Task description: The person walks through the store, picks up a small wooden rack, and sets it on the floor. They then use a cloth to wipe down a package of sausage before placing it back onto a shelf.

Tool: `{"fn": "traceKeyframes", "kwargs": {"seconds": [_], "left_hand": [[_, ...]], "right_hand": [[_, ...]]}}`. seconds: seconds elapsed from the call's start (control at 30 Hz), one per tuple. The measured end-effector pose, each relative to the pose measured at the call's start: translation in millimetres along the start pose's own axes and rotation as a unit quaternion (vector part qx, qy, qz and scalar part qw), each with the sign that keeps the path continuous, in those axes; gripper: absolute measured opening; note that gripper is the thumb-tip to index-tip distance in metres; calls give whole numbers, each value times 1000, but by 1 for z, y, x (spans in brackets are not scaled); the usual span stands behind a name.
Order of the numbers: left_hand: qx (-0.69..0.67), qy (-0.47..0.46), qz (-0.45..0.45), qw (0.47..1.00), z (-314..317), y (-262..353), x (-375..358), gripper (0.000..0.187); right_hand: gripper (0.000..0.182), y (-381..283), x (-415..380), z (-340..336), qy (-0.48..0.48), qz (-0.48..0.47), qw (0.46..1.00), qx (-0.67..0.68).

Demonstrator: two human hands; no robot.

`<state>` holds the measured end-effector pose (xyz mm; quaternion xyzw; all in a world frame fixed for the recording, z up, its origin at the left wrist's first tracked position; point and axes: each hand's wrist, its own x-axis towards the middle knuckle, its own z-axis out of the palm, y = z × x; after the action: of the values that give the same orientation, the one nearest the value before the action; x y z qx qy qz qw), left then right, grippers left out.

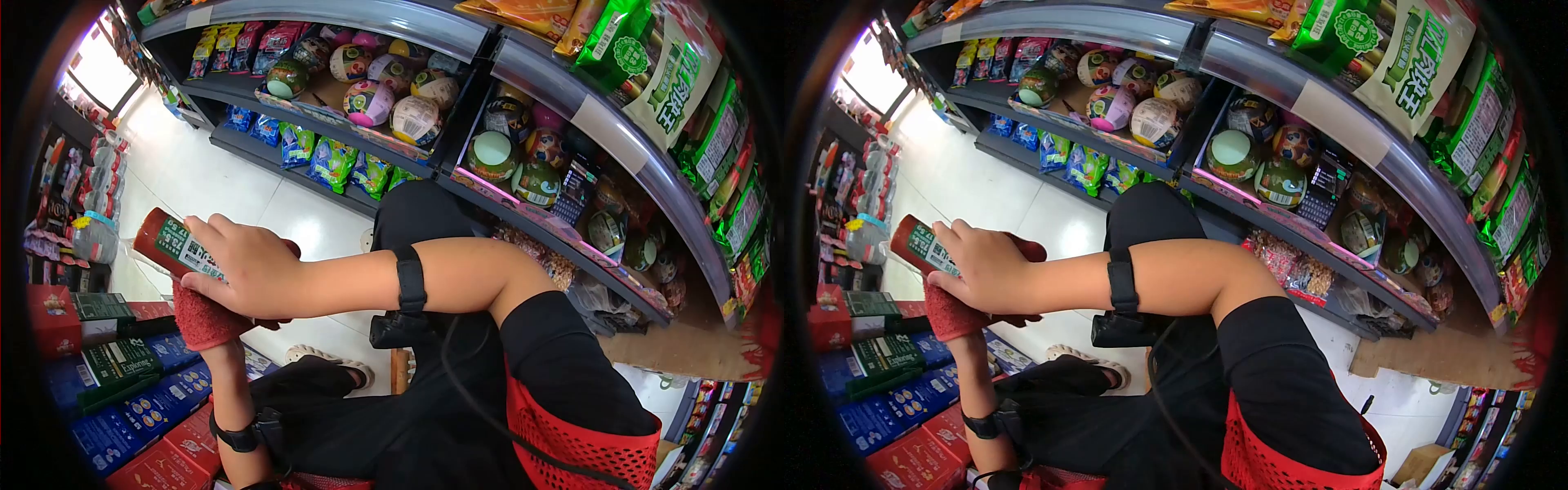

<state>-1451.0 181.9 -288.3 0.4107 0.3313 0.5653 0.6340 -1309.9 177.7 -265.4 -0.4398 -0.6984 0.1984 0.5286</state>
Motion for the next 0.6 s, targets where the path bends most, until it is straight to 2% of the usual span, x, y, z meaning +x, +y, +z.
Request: {"fn": "traceKeyframes", "kwargs": {"seconds": [0.17,0.23,0.43,0.6], "left_hand": [[208,50,122,969,-26,15,12,37],[184,29,146,972,-30,19,9,37],[120,8,100,988,-13,13,12,37],[-30,33,-7,999,-25,-9,12,34]], "right_hand": [[68,-4,-14,4,-42,-13,999,3],[69,-6,-21,9,-78,12,997,5],[68,-3,-17,3,-38,16,999,20],[67,-2,-11,1,-5,31,999,11]]}}
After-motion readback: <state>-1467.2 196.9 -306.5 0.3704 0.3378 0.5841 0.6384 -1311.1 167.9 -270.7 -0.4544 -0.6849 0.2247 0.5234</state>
